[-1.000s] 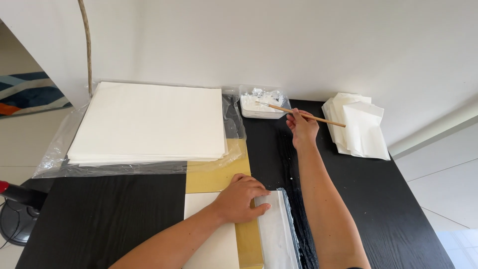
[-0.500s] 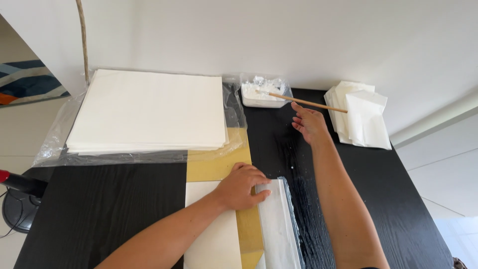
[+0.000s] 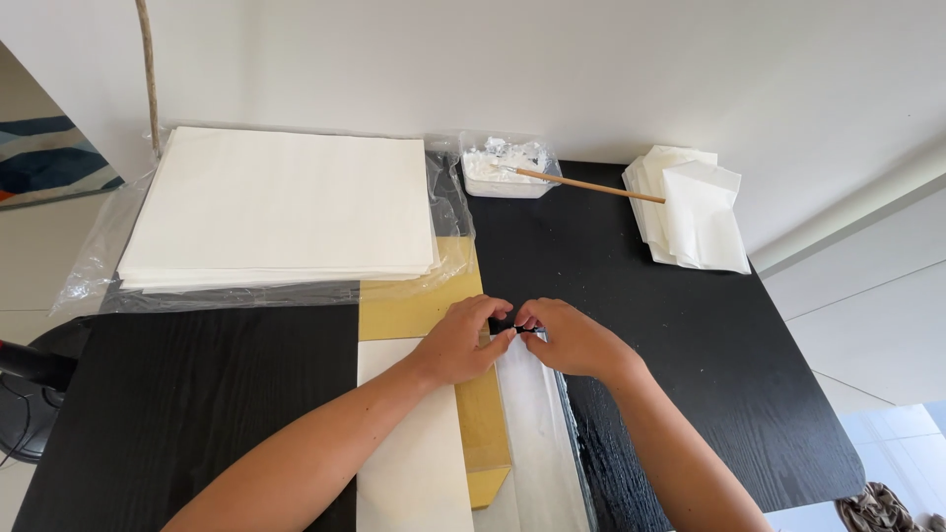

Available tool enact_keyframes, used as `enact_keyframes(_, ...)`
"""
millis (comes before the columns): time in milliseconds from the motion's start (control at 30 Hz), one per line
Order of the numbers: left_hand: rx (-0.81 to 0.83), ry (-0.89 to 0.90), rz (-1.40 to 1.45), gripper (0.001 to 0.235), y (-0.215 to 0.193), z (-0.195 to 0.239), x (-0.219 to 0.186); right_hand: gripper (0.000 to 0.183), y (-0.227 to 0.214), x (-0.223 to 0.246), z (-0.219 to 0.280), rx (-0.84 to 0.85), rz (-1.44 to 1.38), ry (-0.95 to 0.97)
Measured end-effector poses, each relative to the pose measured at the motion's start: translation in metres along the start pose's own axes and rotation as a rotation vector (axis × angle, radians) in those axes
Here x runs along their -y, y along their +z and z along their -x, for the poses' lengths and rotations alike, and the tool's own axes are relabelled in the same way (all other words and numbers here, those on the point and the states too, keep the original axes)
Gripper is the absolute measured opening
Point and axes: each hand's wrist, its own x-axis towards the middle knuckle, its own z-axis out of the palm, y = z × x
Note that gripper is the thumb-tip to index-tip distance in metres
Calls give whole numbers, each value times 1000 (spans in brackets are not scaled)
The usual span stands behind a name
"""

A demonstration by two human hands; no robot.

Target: Manually assembling paper bags by folding white paper sheets around a cardboard template and applying glue with a brush.

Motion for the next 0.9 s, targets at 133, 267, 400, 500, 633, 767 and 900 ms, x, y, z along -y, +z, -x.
enact_keyframes(133, -18, 30, -19, 41, 3, -3, 6, 33, 9, 2, -2, 37, 198, 27)
enact_keyframes(267, -38, 104, -47, 40, 9, -4, 16, 38, 7, 6, -12, 84, 223, 123)
enact_keyframes(400, -8, 77, -119, 43, 8, -4, 15, 45, 8, 6, -23, 114, 282, 200)
enact_keyframes(500, 35, 82, -171, 49, 6, -1, 9, 55, 8, 6, -26, 155, 285, 244)
enact_keyframes(633, 86, 100, -240, 54, 3, -1, 4, 59, 1, 13, -18, 166, 151, 182)
enact_keyframes(767, 60, 123, -142, 54, 11, -8, 19, 59, -17, 32, 9, 128, 19, 191)
enact_keyframes(900, 26, 61, -19, 54, 4, -5, 13, 60, -13, 22, 33, 15, -409, 216)
